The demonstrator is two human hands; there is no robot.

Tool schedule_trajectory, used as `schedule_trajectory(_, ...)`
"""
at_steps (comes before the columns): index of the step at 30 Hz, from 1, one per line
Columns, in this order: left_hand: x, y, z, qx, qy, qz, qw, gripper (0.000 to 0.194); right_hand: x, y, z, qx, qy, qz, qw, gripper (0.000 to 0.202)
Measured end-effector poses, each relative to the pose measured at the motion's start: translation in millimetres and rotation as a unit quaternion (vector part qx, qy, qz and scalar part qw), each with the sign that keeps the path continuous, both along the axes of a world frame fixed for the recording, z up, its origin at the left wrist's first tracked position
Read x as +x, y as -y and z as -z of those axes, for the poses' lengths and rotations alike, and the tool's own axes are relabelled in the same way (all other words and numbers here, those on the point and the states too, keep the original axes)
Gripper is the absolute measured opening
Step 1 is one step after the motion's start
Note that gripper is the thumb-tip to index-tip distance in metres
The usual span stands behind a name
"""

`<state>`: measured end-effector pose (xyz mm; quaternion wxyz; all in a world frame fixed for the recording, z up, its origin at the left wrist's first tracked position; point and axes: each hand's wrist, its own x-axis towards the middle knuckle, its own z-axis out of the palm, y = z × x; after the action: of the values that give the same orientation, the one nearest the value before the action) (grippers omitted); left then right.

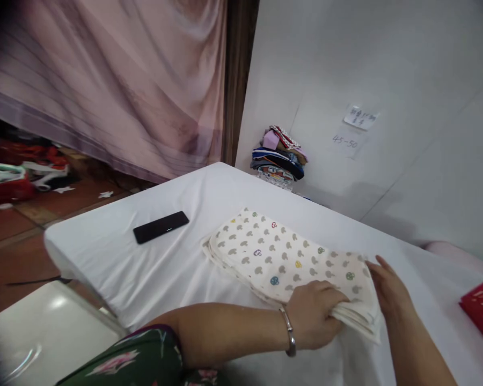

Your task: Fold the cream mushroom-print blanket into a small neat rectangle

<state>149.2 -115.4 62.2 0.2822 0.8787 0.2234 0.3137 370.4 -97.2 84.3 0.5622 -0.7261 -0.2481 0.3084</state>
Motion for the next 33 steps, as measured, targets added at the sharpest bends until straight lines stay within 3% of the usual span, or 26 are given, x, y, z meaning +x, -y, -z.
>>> schedule_trajectory(3,-19,-7,-12.8,-0.053,0.065,-0.017,0.996,0.025,-22,-27,-28.7,0.006,0.006,0.007,1.0,0.068)
schedule_trajectory(5,-34,-13,-18.8,-0.086,0.102,-0.033,0.991,0.024,-42,-42,-38.2,-0.022,0.038,-0.019,0.999,0.064)
schedule_trajectory(9,-64,-28,-26.3,-0.161,0.178,-0.083,0.967,0.01,-76,-68,-35.9,-0.023,0.038,-0.097,0.994,0.063)
schedule_trajectory(13,-93,-55,-31.3,-0.237,0.273,-0.149,0.92,0.005,-105,-105,-39.6,0.055,-0.008,-0.147,0.988,0.061)
schedule_trajectory(16,-120,-82,-21.0,-0.309,0.373,-0.185,0.855,0.011,-134,-137,-50.9,0.144,-0.01,-0.174,0.974,0.055)
schedule_trajectory(18,-138,-99,-3.4,-0.379,0.442,-0.217,0.784,0.02,-154,-155,-51.0,0.175,0.01,-0.2,0.964,0.051)
schedule_trajectory(21,-158,-117,29.7,-0.499,0.506,-0.266,0.651,0.029,-179,-170,-27.7,0.142,0.068,-0.252,0.955,0.045)
schedule_trajectory(23,-163,-122,47.0,-0.544,0.52,-0.267,0.602,0.032,-188,-174,-1.2,0.091,0.14,-0.269,0.949,0.037)
schedule_trajectory(25,-164,-124,55.3,-0.559,0.52,-0.254,0.594,0.035,-192,-174,24.3,0.057,0.198,-0.27,0.941,0.032)
schedule_trajectory(27,-163,-123,54.0,-0.561,0.515,-0.253,0.597,0.034,-190,-174,41.4,0.042,0.23,-0.265,0.936,0.033)
schedule_trajectory(30,-161,-116,38.2,-0.546,0.512,-0.263,0.609,0.03,-180,-177,48.5,0.014,0.298,-0.237,0.925,0.038)
schedule_trajectory(33,-161,-99,18.7,-0.519,0.519,-0.233,0.638,0.03,-168,-182,44.9,-0.021,0.376,-0.213,0.902,0.043)
